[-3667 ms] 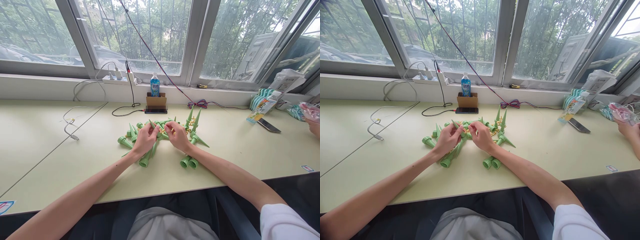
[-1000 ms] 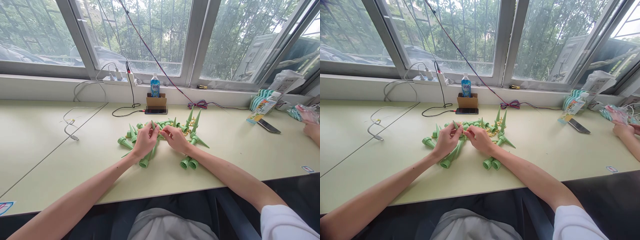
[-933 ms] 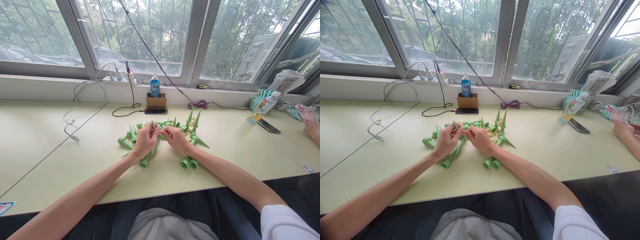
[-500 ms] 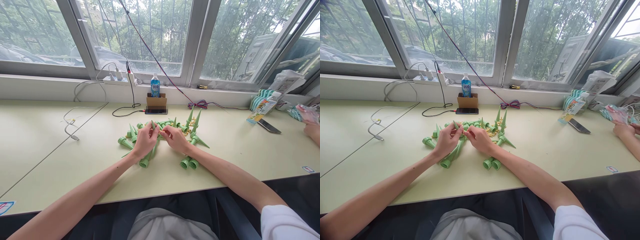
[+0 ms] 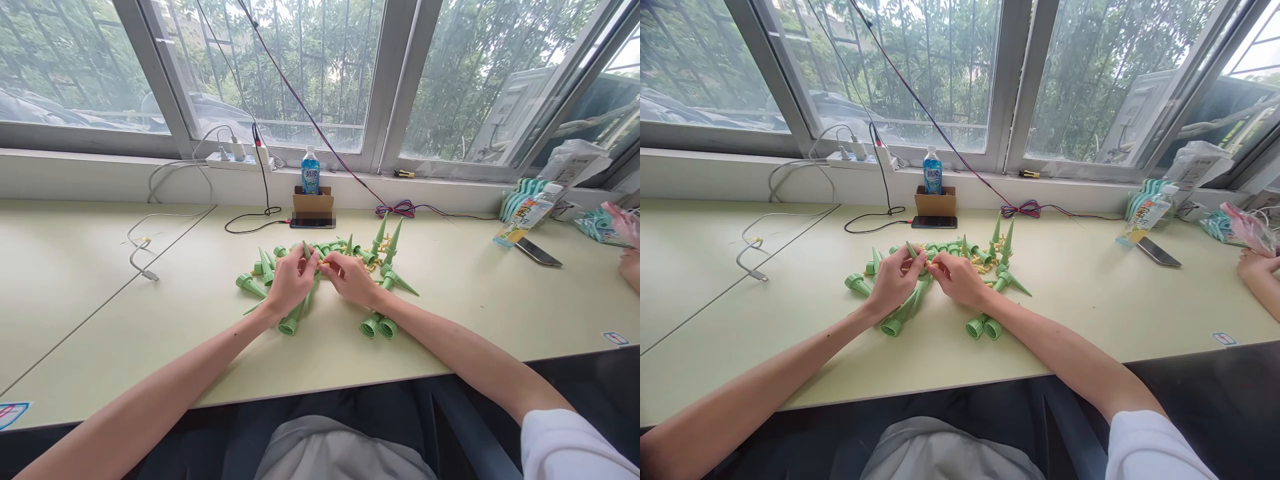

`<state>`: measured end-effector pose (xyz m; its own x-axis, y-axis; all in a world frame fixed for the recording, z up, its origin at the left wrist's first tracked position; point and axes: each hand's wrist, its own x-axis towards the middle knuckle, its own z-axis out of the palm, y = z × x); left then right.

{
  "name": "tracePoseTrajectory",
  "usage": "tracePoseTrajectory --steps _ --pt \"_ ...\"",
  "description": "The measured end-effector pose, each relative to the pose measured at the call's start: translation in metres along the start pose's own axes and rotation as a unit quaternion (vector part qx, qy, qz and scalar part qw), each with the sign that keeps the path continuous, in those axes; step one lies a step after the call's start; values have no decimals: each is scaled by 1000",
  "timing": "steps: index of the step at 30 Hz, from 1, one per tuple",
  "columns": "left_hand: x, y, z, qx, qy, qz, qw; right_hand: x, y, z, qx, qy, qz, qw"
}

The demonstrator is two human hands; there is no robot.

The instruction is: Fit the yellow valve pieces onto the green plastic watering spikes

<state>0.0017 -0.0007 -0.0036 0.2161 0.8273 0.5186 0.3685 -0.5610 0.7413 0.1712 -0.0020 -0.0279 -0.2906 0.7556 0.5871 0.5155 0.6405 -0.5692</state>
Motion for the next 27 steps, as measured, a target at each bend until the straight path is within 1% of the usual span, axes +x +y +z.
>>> tracePoseTrajectory --steps 5,9,17,27 --pt "-2 -1 0 7 -12 5 1000 1 5 2 -15 -6 5 1000" --pt "-2 -1 1 9 -13 8 1000 1 4 1 -25 -6 11 1000" --pt "-1 0 0 0 -1 -2 1000 0 -1 -1 -6 -4 2 1000" --pt "-1 0 -1 6 -16 7 1000 0 2 1 -11 -21 22 999"
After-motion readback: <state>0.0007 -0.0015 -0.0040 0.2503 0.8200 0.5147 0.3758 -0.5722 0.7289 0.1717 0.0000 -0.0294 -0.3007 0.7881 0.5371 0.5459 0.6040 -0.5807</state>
